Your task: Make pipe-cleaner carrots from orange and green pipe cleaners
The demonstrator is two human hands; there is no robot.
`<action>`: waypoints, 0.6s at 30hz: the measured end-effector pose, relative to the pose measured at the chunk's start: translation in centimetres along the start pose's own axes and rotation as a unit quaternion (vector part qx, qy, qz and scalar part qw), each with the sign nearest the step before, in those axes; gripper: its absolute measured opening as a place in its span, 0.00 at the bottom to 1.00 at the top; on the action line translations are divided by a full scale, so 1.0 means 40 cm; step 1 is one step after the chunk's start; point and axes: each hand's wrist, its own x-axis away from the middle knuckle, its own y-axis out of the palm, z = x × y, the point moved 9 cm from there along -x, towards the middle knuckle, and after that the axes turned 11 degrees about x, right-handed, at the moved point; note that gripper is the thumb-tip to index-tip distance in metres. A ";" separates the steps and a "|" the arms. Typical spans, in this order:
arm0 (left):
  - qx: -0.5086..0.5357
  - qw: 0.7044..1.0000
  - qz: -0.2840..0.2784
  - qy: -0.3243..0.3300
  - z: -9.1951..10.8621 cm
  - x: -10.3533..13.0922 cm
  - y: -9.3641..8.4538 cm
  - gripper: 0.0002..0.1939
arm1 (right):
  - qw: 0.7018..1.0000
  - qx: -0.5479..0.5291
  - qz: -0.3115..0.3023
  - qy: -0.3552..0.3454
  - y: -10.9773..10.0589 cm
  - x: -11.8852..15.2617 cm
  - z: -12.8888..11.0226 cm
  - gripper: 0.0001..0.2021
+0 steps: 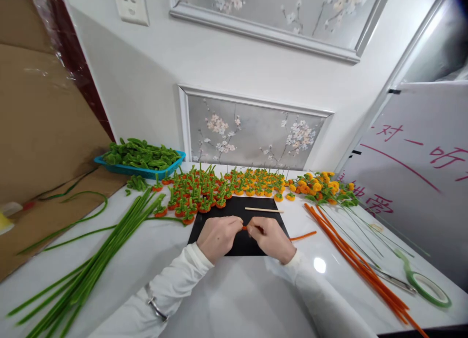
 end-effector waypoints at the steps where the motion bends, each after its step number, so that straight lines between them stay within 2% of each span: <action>1: -0.031 0.999 -0.006 0.031 0.014 0.001 0.004 0.13 | 0.999 -0.044 -0.024 0.019 0.013 -0.003 0.015 0.11; 3: -0.072 0.994 -0.023 0.077 0.031 0.004 0.017 0.14 | 0.992 -0.106 -0.055 0.047 0.033 -0.007 0.039 0.11; 5: -0.093 0.991 -0.027 0.098 0.034 0.005 0.025 0.14 | 0.989 -0.119 -0.061 0.059 0.038 -0.008 0.052 0.11; 10: -0.107 0.989 -0.042 0.089 0.016 0.001 0.046 0.13 | 0.997 -0.005 -0.019 0.080 0.004 -0.005 0.049 0.11; 14: -0.105 0.991 -0.073 0.038 -0.007 -0.009 0.068 0.12 | 0.994 0.052 -0.014 0.090 -0.012 -0.004 0.043 0.11; 18: -0.006 0.995 -0.078 -0.067 -0.049 -0.013 0.060 0.11 | 0.990 0.130 -0.002 0.062 -0.024 -0.002 0.033 0.10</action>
